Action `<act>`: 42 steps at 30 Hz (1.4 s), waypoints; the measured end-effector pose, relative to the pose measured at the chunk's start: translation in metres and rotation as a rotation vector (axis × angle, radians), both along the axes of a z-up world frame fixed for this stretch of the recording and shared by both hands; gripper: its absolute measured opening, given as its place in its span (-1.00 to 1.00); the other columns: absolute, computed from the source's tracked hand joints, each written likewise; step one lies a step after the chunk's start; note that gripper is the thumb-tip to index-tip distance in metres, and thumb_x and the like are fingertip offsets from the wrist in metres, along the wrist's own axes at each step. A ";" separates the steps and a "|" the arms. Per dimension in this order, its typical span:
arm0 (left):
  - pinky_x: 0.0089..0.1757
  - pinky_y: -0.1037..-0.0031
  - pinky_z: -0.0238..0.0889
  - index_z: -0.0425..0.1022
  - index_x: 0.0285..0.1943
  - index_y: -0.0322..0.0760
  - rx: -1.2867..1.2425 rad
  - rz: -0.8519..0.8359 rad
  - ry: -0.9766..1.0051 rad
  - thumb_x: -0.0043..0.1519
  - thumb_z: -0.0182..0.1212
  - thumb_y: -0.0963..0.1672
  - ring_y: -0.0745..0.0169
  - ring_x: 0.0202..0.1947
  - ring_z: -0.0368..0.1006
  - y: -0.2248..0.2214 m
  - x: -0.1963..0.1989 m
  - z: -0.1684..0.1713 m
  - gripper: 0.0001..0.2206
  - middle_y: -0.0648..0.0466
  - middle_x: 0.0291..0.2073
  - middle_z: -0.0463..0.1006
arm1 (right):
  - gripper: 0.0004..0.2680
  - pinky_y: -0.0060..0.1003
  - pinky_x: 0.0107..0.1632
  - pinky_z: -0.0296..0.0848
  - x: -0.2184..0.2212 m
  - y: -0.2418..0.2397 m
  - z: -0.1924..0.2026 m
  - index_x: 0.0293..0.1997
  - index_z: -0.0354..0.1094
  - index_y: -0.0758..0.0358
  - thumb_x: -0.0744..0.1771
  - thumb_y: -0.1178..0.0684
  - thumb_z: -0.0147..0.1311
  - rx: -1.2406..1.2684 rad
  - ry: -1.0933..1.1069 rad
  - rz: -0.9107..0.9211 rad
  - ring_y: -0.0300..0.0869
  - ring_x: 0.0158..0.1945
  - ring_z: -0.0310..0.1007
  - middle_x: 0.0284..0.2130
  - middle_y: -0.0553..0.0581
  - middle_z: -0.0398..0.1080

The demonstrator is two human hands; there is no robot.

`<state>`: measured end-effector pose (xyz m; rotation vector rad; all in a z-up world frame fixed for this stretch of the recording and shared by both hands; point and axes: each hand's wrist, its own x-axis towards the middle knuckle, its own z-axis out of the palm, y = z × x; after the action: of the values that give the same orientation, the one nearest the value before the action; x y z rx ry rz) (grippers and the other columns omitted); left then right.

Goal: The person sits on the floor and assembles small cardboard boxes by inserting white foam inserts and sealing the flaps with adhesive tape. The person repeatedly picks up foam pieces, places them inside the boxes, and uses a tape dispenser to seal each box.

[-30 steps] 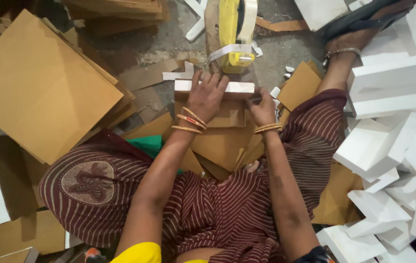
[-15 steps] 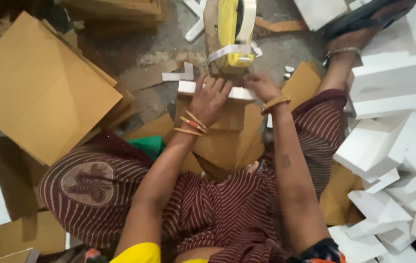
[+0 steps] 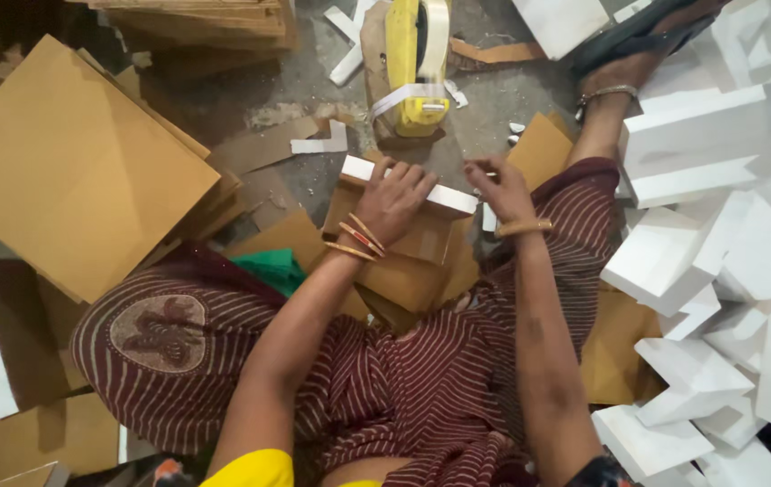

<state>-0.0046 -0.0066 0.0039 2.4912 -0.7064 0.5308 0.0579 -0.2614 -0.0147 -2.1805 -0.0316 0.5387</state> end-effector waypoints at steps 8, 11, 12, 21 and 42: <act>0.18 0.06 0.10 0.46 0.05 -0.20 -0.062 0.088 -0.040 0.02 0.20 -0.21 0.01 0.02 0.42 0.030 0.004 0.004 -0.63 0.01 -0.11 0.50 | -0.62 -0.07 0.15 0.37 -0.048 0.014 0.061 0.18 0.37 0.15 0.23 0.11 0.26 -0.335 -0.303 0.178 0.10 0.13 0.42 0.03 0.23 0.45; 0.08 0.06 0.18 0.44 -0.01 -0.20 -0.161 0.128 0.162 0.00 0.25 -0.22 -0.14 -0.02 0.42 0.045 0.008 0.000 -0.66 -0.03 -0.12 0.49 | -0.63 -0.06 0.17 0.37 -0.032 -0.006 0.063 0.16 0.41 0.12 0.22 0.17 0.18 -0.392 -0.310 0.178 0.13 0.15 0.39 0.05 0.25 0.44; 0.03 0.07 0.21 0.42 0.00 -0.24 -0.207 0.097 0.220 0.01 0.25 -0.22 -0.20 -0.03 0.41 0.047 0.011 -0.001 -0.66 -0.07 -0.10 0.49 | -0.59 -0.05 0.17 0.36 -0.023 -0.010 0.064 0.18 0.43 0.13 0.19 0.24 0.10 -0.434 -0.313 0.223 0.16 0.15 0.38 0.07 0.28 0.42; -0.09 0.05 0.28 0.42 0.00 -0.25 -0.285 0.055 0.308 -0.03 0.32 -0.21 -0.23 -0.05 0.43 0.033 0.016 -0.007 -0.62 -0.10 -0.14 0.46 | -0.83 -0.42 -0.22 0.42 0.082 0.059 0.049 0.01 0.47 0.25 0.39 0.01 0.12 0.142 -0.045 -0.113 -0.32 -0.22 0.42 -0.18 0.02 0.48; 0.07 0.39 0.34 0.48 0.18 -0.32 -1.037 -0.240 0.743 0.22 0.33 -0.11 0.09 0.05 0.49 0.024 0.039 -0.056 -0.63 -0.07 -0.01 0.58 | -0.82 -0.43 -0.22 0.46 -0.055 0.055 -0.074 0.05 0.48 0.39 0.39 0.12 0.13 0.551 0.171 -0.219 -0.34 -0.27 0.45 -0.27 -0.01 0.52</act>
<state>0.0347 0.0176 -0.0523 1.4145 -0.2825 -0.1389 0.0028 -0.2061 -0.0887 -1.5738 0.1356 0.5167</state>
